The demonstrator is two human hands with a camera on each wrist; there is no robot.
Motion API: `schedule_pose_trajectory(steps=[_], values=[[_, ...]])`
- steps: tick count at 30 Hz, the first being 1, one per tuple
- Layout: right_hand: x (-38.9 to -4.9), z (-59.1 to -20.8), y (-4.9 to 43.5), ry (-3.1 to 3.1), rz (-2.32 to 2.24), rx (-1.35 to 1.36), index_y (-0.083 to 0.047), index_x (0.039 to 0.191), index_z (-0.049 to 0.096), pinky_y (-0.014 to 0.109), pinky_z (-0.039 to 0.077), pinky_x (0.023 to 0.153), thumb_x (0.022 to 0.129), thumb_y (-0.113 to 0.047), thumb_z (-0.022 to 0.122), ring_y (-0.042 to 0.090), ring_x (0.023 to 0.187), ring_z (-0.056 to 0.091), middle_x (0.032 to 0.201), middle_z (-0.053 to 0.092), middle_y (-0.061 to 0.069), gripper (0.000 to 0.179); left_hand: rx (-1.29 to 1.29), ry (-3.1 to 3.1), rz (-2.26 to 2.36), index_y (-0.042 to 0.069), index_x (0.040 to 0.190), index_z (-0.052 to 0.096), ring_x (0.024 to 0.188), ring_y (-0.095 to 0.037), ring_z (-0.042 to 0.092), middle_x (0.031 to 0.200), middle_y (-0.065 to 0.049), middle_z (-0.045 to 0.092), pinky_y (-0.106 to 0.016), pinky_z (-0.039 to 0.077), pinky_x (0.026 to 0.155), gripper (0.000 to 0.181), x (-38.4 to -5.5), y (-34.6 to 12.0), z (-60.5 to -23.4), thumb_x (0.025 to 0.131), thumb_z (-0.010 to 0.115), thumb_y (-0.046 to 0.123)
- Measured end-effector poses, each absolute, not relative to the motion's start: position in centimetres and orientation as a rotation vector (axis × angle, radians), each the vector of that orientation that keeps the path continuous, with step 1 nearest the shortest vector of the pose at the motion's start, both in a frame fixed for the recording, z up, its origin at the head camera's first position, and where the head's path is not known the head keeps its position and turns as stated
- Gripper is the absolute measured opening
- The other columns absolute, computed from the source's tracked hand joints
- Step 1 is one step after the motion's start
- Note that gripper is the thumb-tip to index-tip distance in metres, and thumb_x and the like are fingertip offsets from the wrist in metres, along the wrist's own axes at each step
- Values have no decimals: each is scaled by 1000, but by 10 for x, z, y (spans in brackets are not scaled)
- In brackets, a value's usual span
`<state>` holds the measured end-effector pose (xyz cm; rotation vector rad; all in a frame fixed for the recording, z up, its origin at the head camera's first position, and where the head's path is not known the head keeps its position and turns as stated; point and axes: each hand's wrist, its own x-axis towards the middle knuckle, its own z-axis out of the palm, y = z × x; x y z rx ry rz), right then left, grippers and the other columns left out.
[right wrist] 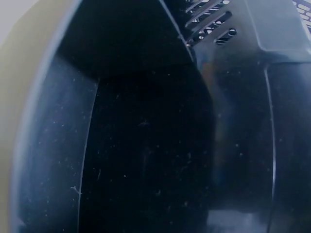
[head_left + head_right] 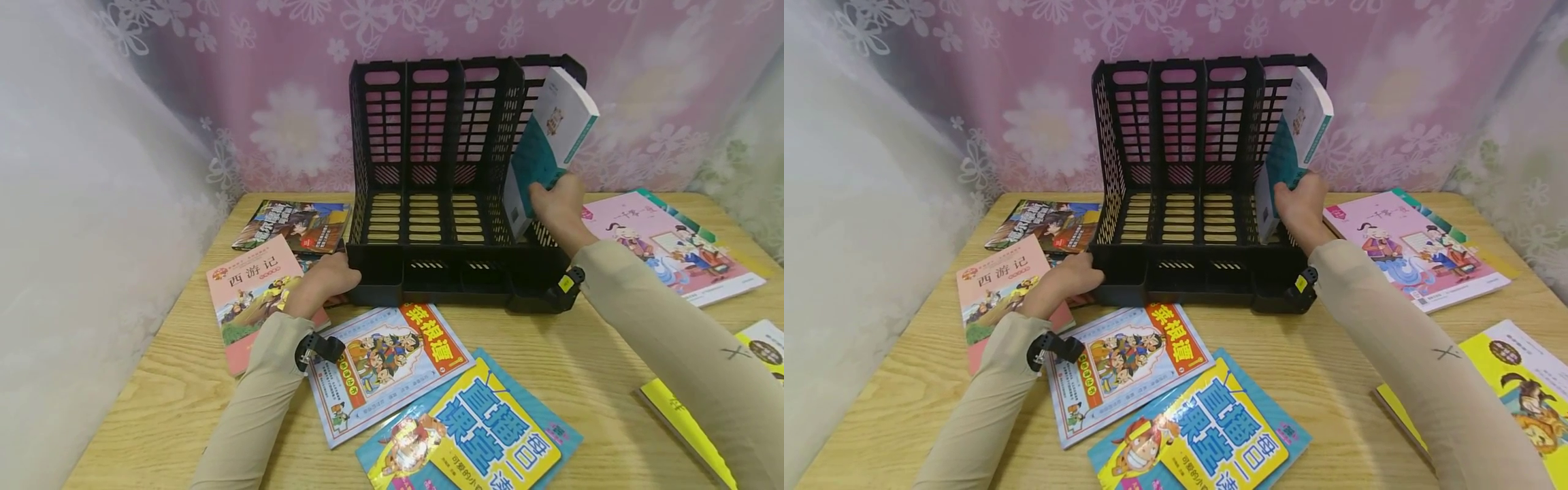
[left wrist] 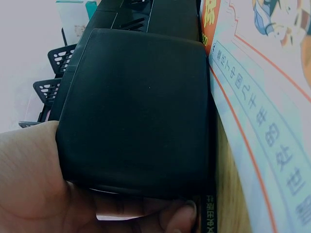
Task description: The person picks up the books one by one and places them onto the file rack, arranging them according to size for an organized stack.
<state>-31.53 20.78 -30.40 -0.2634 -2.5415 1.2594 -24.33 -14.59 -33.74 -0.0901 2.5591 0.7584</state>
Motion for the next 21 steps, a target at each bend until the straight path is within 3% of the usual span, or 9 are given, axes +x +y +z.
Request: schedule_pose_trajectory(steps=[3, 5, 7, 10, 15, 21], values=[[-313, -303, 206, -2538, 1262, -216, 8, 118, 51, 34, 49, 83, 94, -23, 48, 29, 96, 52, 110, 53, 21, 41, -91, 2559, 757, -1, 152, 23, 50, -19, 49, 103, -19, 59, -27, 39, 44, 64, -244, -145, -337, 93, 42, 17], [-312, -302, 206, -2529, 1287, -179, 4, 138, 40, 41, 42, 100, 95, -25, 48, 31, 116, 49, 130, 48, 23, 53, -92, 2557, 756, 0, 152, 23, 49, -18, 47, 101, -19, 58, -27, 38, 44, 64, -243, -145, -337, 93, 42, 17], [-312, -302, 206, -2517, 1315, -156, 0, 148, 29, 46, 33, 108, 95, -24, 49, 33, 130, 40, 143, 39, 23, 61, -89, 2555, 758, 0, 152, 22, 48, -18, 45, 101, -19, 58, -28, 37, 45, 64, -243, -145, -338, 93, 42, 17], [-312, -303, 208, -2507, 1302, -155, -3, 149, 28, 48, 32, 108, 94, -25, 50, 34, 132, 39, 145, 38, 22, 63, -88, 2554, 763, 0, 152, 23, 49, -18, 46, 103, -19, 57, -28, 38, 46, 64, -243, -144, -338, 93, 42, 17], [-313, -301, 210, -2505, 1258, -171, -4, 148, 35, 51, 41, 100, 93, -27, 51, 36, 123, 49, 142, 46, 21, 61, -88, 2561, 752, -1, 151, 24, 46, -16, 38, 96, -18, 54, -28, 33, 45, 64, -244, -145, -338, 92, 41, 16], [-299, -288, 212, -2561, 1289, -126, -5, 151, 25, 54, 44, 96, 93, -31, 54, 39, 125, 48, 146, 40, 22, 70, -90, 2553, 756, -1, 152, 22, 47, -17, 37, 96, -18, 53, -29, 33, 45, 64, -242, -144, -336, 93, 41, 17]])
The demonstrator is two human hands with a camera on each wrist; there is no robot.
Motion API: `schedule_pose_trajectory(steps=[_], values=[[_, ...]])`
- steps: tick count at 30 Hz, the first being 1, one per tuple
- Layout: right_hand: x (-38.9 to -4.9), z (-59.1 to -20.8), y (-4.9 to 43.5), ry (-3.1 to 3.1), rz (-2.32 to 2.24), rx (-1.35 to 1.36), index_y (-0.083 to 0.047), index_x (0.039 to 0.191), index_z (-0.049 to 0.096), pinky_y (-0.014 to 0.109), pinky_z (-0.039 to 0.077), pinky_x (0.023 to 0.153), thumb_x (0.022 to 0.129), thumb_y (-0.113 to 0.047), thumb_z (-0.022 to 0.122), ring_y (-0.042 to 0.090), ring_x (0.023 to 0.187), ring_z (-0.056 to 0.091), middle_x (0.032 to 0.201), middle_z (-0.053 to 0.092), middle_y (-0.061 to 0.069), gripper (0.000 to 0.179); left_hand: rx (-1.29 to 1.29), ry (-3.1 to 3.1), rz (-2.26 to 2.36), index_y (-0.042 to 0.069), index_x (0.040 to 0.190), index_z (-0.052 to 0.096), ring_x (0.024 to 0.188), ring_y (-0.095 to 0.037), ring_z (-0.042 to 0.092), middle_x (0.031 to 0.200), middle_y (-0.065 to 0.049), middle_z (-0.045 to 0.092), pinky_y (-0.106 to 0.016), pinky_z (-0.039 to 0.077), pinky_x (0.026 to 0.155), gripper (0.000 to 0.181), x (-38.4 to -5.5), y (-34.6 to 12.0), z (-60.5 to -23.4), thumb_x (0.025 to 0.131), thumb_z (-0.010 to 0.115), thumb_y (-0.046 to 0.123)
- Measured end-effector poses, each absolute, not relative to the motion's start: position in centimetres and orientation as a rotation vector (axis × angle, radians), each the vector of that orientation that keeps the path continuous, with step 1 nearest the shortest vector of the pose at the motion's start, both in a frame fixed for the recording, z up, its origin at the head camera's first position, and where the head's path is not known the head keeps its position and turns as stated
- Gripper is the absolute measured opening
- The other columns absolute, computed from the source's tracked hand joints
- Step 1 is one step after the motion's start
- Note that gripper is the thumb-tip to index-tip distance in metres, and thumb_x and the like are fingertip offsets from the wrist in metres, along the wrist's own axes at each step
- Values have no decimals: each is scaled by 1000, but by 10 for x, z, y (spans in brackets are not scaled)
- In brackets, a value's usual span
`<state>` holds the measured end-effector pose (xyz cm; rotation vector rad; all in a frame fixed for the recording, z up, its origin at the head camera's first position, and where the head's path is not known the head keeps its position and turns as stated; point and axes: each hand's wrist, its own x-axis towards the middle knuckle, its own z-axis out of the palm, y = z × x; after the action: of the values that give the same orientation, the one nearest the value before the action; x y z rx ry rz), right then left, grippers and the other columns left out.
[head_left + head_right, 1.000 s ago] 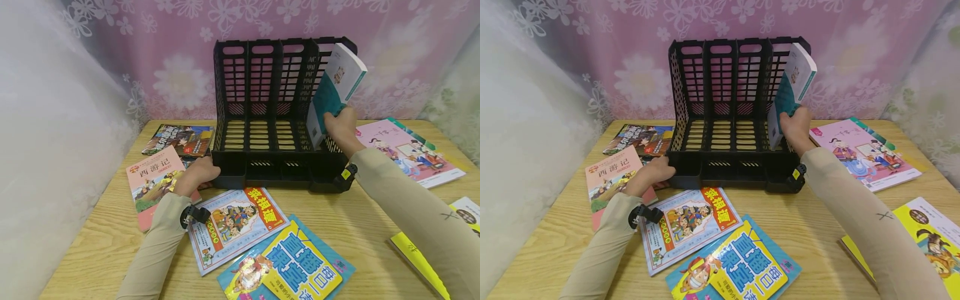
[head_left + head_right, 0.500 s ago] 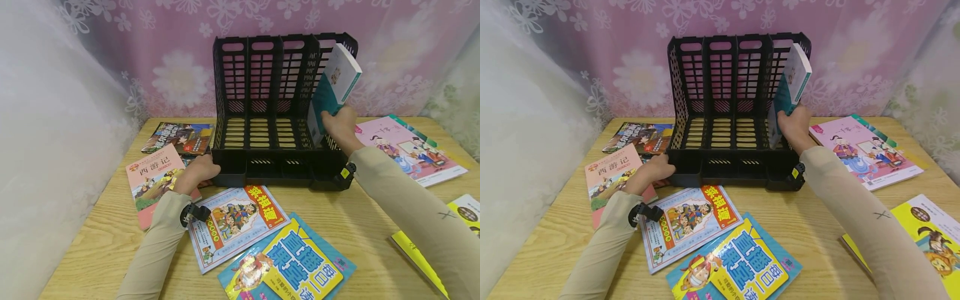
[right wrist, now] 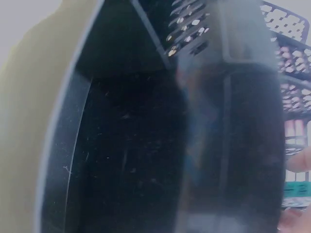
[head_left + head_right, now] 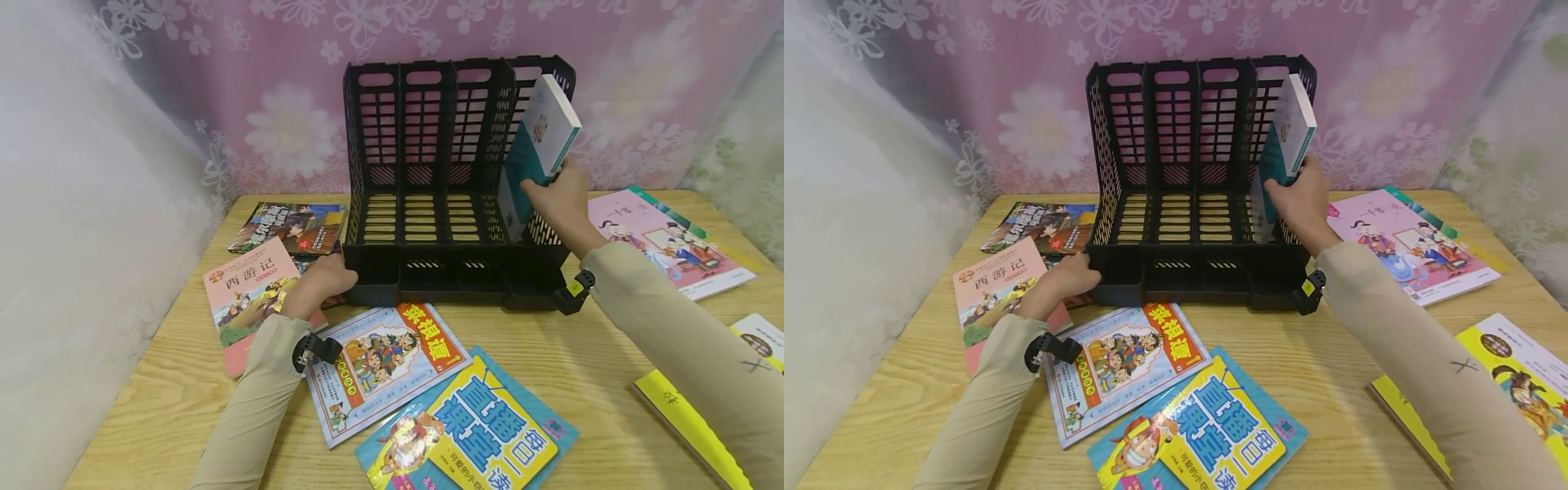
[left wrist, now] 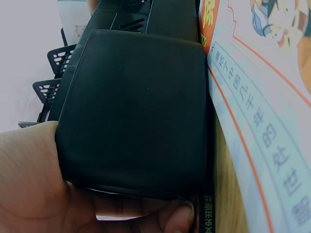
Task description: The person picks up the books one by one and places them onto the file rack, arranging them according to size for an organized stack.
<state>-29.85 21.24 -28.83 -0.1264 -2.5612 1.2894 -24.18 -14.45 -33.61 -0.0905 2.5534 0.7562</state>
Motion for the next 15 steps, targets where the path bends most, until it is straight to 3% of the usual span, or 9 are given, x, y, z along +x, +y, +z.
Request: schedule_pose_trajectory(steps=[2, 9, 15], values=[[-291, -284, 213, -2588, 1300, -111, -5, 150, 21, 53, 44, 95, 92, -34, 54, 38, 124, 47, 145, 38, 23, 72, -89, 2548, 755, -1, 152, 22, 47, -17, 39, 97, -20, 55, -29, 34, 45, 64, -241, -145, -336, 93, 40, 17], [-273, -278, 227, -2616, 1272, -91, -4, 145, 28, 46, 45, 95, 90, -37, 60, 32, 113, 53, 133, 47, 21, 71, -92, 2552, 737, -1, 153, 19, 50, -20, 46, 129, -23, 49, -29, 38, 45, 66, -242, -145, -336, 94, 40, 18], [-255, -279, 251, -2771, 1198, -28, -3, 150, 20, 59, 38, 97, 90, -47, 60, 43, 121, 46, 139, 44, 25, 84, -94, 2545, 748, 0, 153, 19, 54, -21, 51, 115, -20, 55, -30, 41, 48, 65, -242, -143, -336, 94, 39, 19]])
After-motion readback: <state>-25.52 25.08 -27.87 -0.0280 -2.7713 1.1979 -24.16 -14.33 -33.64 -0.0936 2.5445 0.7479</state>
